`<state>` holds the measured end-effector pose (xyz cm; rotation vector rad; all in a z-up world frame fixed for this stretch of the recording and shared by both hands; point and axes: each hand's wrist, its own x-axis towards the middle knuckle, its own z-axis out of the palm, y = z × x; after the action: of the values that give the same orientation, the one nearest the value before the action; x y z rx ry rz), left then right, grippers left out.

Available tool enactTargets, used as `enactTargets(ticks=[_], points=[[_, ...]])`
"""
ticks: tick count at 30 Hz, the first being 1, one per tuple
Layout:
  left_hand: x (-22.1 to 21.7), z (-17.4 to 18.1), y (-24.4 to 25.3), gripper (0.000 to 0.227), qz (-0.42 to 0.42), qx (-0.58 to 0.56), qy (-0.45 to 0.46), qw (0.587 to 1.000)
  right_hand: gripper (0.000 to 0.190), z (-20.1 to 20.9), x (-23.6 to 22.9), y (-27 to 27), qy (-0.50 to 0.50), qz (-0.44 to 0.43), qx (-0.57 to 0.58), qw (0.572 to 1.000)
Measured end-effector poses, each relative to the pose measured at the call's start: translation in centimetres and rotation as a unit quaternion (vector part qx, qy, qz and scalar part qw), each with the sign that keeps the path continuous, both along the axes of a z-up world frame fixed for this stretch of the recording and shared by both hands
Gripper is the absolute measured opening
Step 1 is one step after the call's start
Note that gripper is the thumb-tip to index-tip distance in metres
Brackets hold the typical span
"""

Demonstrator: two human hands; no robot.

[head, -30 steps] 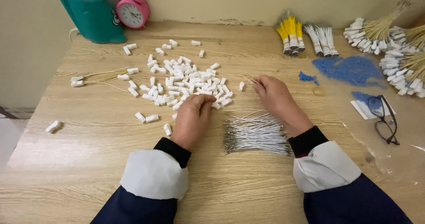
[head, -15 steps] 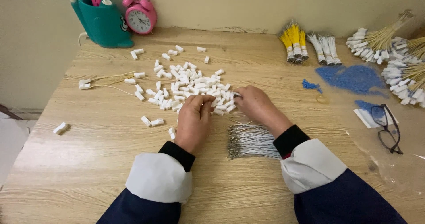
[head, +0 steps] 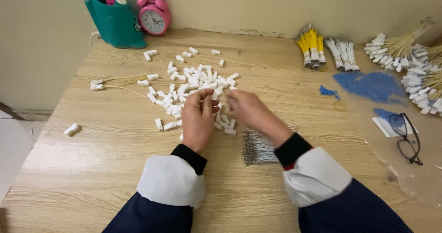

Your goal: The person assembles cotton swabs by inserting thin metal wires into small white plastic caps. They pick up a cap and a wire, fit them together, and place the finished swab on the table. The process is repeated continuously throughout the video.

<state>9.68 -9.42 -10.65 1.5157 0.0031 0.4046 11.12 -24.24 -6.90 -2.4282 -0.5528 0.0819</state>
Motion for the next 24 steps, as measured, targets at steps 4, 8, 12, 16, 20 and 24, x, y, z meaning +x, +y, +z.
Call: enactTargets(ticks=[4,8,12,16,20,24], points=[[-0.1,0.4,-0.3,0.024,-0.062,-0.116,0.077,0.988,0.024,2.6,0.2,-2.4,-0.012,-0.076,0.045,0.996],[-0.8,1.4,-1.3,0.025,-0.11,-0.212,0.125,0.963,0.019,3.3,-0.9,-3.3,0.051,-0.093,0.183,0.977],[-1.2,1.6,-1.8,0.029,-0.148,-0.239,0.132,0.95,0.017,2.4,-1.2,-3.5,0.066,-0.067,0.24,0.966],[-1.5,2.4,-1.7,0.031,-0.169,-0.202,0.134,0.955,0.018,2.2,-2.0,-3.5,0.065,-0.066,0.247,0.965],[-0.5,0.8,-1.5,0.026,-0.189,-0.183,0.148,0.953,0.015,2.3,-2.0,-3.3,0.054,-0.061,0.242,0.967],[0.1,0.1,-1.3,0.019,-0.194,-0.159,0.162,0.954,0.017,2.3,-2.1,-3.1,0.051,-0.051,0.24,0.968]])
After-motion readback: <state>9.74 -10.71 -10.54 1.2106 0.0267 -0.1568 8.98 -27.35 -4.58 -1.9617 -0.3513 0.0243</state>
